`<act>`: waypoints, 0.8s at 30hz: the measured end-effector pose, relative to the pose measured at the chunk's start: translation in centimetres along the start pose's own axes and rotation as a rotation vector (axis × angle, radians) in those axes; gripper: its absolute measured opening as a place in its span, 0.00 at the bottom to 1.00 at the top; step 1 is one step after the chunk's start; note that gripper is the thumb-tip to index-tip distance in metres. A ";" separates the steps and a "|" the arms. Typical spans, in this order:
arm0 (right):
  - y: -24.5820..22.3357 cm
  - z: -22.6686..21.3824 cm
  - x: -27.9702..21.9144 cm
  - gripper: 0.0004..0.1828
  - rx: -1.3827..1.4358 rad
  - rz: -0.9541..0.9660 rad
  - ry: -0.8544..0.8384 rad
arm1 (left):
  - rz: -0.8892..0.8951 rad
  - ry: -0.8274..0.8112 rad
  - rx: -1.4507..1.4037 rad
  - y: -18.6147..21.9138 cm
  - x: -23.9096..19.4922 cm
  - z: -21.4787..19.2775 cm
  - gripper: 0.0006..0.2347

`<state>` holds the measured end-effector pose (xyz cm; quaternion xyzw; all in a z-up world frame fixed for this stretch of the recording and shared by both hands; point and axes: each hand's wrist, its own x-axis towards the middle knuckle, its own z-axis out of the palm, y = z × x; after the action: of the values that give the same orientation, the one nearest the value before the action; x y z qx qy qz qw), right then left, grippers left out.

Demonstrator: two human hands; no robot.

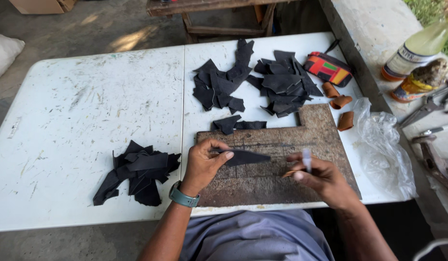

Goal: The person repeatedly picks up small black leather pieces from a table, places them on a wooden board, and uses a white pen-like tool to scrape or trim the edges. The person then sets the trimmed pieces aside and repeats the process with new pieces.

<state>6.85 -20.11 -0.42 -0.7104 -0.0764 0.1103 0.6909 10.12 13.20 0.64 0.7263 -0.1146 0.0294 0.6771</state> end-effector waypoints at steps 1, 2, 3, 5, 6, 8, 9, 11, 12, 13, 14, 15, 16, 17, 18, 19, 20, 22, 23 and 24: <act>-0.2 1.1 0.0 0.06 0.037 -0.009 -0.049 | -0.006 -0.002 -0.007 0.0 -0.2 0.6 0.05; -0.2 2.2 0.2 0.06 0.008 -0.019 -0.041 | -0.007 -0.007 -0.015 0.0 -0.1 1.3 0.06; -0.2 3.2 0.6 0.06 -0.021 -0.028 -0.033 | -0.056 -0.043 -0.126 0.2 -0.2 1.9 0.06; -0.5 4.0 1.1 0.06 0.005 -0.022 -0.016 | -0.143 -0.108 -0.351 0.4 -0.3 3.1 0.08; -0.6 4.6 1.8 0.06 0.066 -0.005 -0.011 | -0.185 -0.144 -0.563 0.5 -0.4 3.7 0.08; -0.6 5.3 1.9 0.06 0.134 -0.005 -0.033 | -0.273 -0.210 -0.984 0.3 -0.7 4.8 0.09; -0.6 5.9 1.7 0.07 0.141 -0.024 -0.061 | -0.328 -0.251 -1.084 0.1 -1.0 5.4 0.09; -1.1 6.6 1.3 0.06 0.058 -0.121 -0.073 | -0.427 -0.338 -1.281 -0.3 -0.9 6.1 0.09; -1.5 6.8 0.7 0.05 -0.031 -0.195 -0.052 | -0.424 -0.419 -1.229 -0.6 -0.6 5.9 0.09; -2.1 6.8 0.1 0.05 -0.121 -0.269 -0.031 | -0.419 -0.498 -1.176 -0.8 -0.3 5.5 0.09; -2.7 6.8 -0.4 0.07 -0.218 -0.339 -0.025 | -0.416 -0.571 -1.122 -1.0 -0.1 5.0 0.10; -3.3 6.7 -0.9 0.09 -0.315 -0.409 -0.018 | -0.427 -0.600 -1.044 -1.2 0.1 4.4 0.11; -4.0 6.7 -1.2 0.12 -0.414 -0.481 -0.007 | -0.435 -0.632 -0.964 -1.2 0.4 3.8 0.12; -4.6 6.7 -1.3 0.14 -0.469 -0.492 -0.010 | -0.443 -0.663 -0.883 -1.2 0.6 3.6 0.13; -5.1 6.8 -1.3 0.16 -0.523 -0.502 -0.014 | -0.412 -0.658 -0.806 -1.2 0.7 3.5 0.14; -5.5 6.9 -1.3 0.19 -0.577 -0.512 -0.018 | -0.381 -0.651 -0.728 -1.1 0.8 3.4 0.14; -5.7 7.0 -1.2 0.17 -0.583 -0.520 -0.020 | -0.349 -0.644 -0.653 -1.0 0.8 3.5 0.14; -5.9 7.0 -1.0 0.14 -0.596 -0.537 -0.026 | -0.344 -0.633 -0.577 -0.9 0.9 3.7 0.15; -5.8 7.0 -1.0 0.14 -0.602 -0.537 -0.029 | -0.340 -0.626 -0.540 -0.9 0.9 3.8 0.15; -5.7 7.0 -0.9 0.14 -0.606 -0.537 -0.031 | -0.334 -0.626 -0.520 -0.9 0.8 3.8 0.15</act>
<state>4.36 -13.41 5.16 -0.8350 -0.2989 -0.0908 0.4531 10.70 9.41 -0.37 0.5143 -0.1988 -0.3321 0.7653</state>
